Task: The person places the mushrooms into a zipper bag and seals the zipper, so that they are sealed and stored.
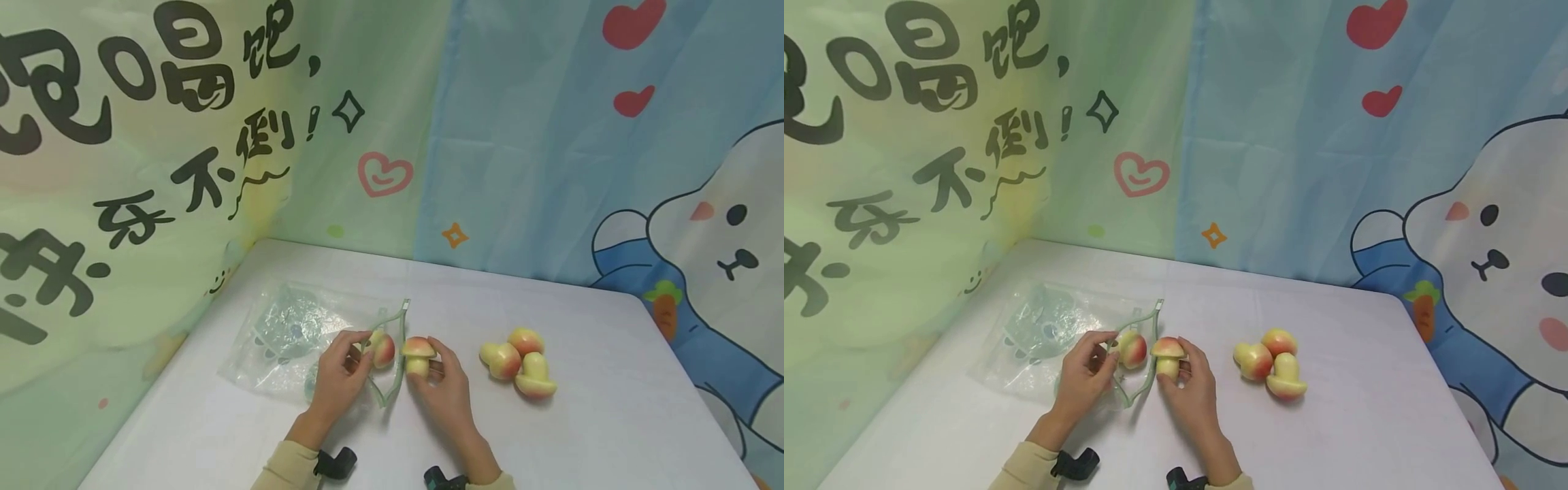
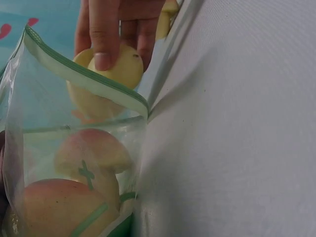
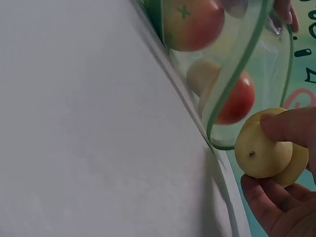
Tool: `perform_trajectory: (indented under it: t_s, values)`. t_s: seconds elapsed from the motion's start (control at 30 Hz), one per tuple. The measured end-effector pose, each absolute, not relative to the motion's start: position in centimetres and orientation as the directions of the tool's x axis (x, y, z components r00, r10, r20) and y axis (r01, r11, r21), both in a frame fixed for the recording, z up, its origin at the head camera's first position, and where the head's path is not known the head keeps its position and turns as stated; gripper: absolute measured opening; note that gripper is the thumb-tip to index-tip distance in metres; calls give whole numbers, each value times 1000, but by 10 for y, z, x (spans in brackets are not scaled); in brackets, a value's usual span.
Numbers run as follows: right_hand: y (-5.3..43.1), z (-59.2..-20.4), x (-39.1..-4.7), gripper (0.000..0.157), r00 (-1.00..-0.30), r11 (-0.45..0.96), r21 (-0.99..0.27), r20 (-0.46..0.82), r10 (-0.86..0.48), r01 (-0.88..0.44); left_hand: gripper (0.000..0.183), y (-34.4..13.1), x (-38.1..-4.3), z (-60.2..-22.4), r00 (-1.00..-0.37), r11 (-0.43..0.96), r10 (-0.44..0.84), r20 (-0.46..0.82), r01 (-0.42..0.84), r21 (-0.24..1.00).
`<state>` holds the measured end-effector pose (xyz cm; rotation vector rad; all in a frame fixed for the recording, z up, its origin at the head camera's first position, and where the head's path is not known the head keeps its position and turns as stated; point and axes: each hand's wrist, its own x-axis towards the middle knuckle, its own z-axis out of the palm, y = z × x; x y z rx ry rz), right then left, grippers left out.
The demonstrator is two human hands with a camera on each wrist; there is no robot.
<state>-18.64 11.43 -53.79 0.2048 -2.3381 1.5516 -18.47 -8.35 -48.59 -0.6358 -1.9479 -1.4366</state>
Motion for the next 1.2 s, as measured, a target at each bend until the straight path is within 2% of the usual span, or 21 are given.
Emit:
perform_trajectory:
  t_s: [0.23,0.47,0.63,0.97,1.2]
  values:
    - [106,-541,-187,71,-940,326,-888,342,1,-323,31,-83,-187,-486,-669,269,16,743,719,641]
    - [95,-542,-188,72,-956,286,-914,292,-30,-288,32,-82,-186,-486,-687,263,31,726,706,657]
    - [86,-543,-191,72,-962,258,-927,260,-89,-274,32,-83,-185,-486,-675,270,33,737,716,643]
    - [76,-546,-194,64,-946,243,-919,276,-168,-311,32,-82,-184,-485,-650,282,36,759,735,617]
    - [71,-525,-192,62,-942,301,-901,252,-221,-312,31,-82,-185,-485,-646,289,40,762,738,610]
